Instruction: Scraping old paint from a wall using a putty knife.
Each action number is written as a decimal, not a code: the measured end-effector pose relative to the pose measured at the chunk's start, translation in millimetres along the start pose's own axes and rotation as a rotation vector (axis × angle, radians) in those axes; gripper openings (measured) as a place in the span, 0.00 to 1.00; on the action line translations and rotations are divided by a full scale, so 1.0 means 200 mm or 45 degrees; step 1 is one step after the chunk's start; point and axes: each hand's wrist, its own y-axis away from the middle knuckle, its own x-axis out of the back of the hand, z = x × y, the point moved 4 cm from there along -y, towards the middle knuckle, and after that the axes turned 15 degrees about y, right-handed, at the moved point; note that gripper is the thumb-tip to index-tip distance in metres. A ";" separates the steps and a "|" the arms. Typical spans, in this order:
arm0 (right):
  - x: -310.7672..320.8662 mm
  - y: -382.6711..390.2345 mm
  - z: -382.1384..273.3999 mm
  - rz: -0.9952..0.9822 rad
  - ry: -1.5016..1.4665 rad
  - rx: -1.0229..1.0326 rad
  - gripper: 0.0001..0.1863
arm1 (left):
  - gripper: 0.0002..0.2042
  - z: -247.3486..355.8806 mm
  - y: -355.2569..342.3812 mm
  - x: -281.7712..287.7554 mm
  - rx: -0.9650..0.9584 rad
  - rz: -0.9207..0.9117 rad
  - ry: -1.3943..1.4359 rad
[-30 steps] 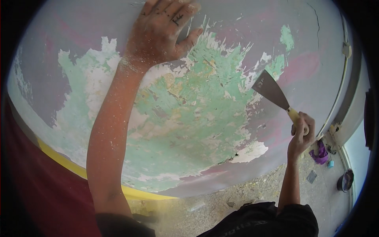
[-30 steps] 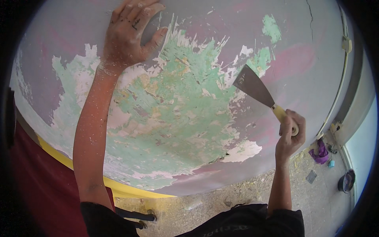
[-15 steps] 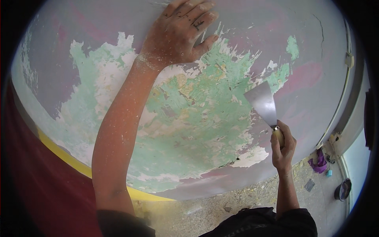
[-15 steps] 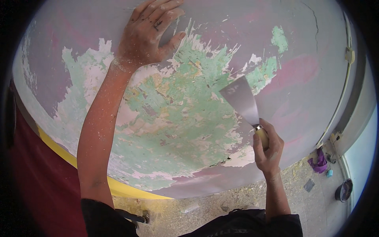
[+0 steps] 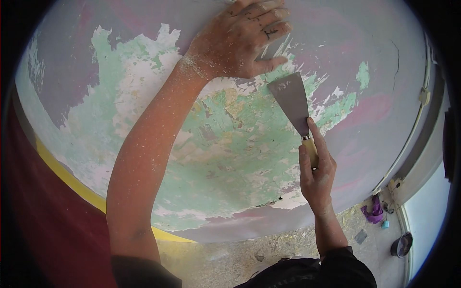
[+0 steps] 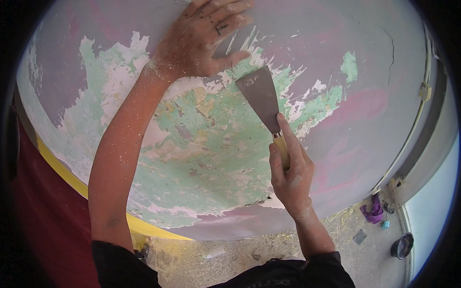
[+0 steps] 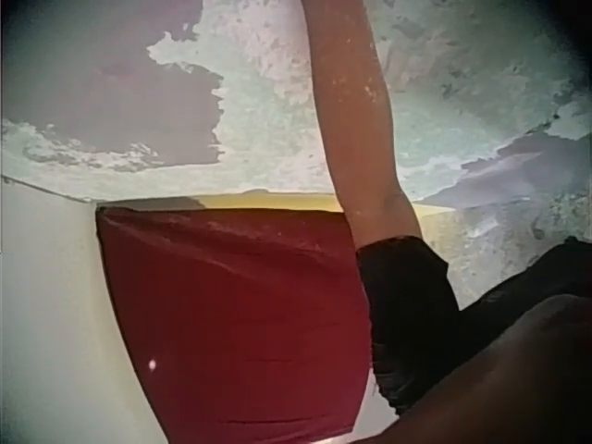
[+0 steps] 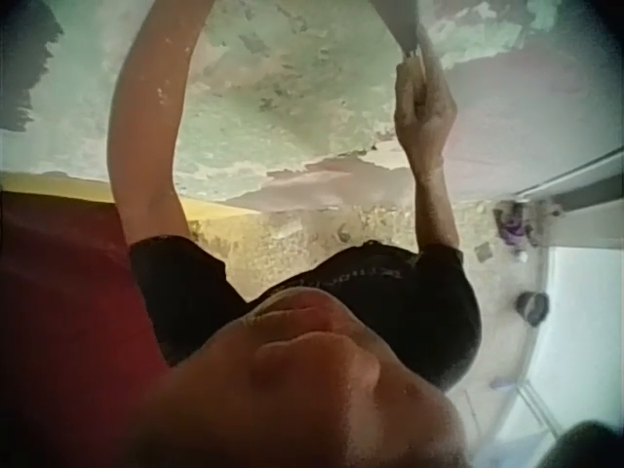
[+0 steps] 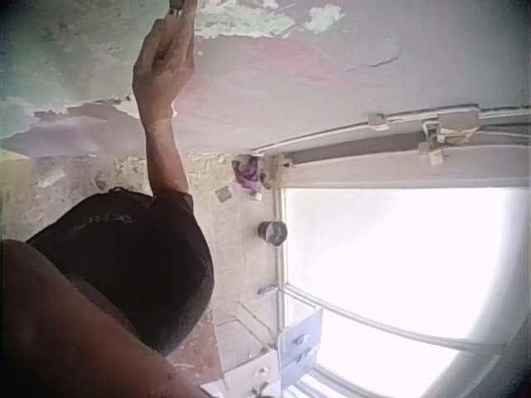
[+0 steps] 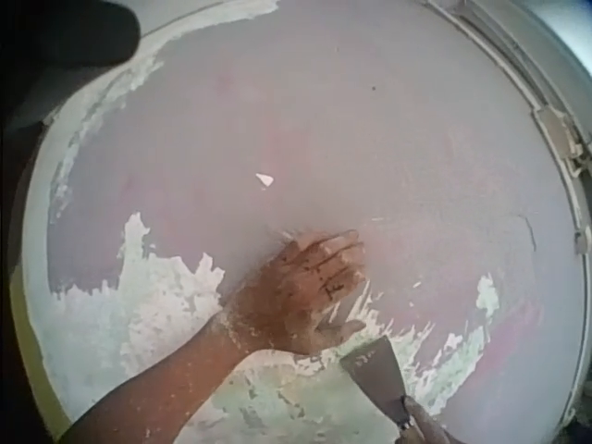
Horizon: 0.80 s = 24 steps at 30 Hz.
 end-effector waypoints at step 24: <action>-0.13 -0.02 -0.03 0.119 -0.176 -0.159 0.22 | 0.37 -0.14 0.06 -0.12 -0.458 0.175 -0.310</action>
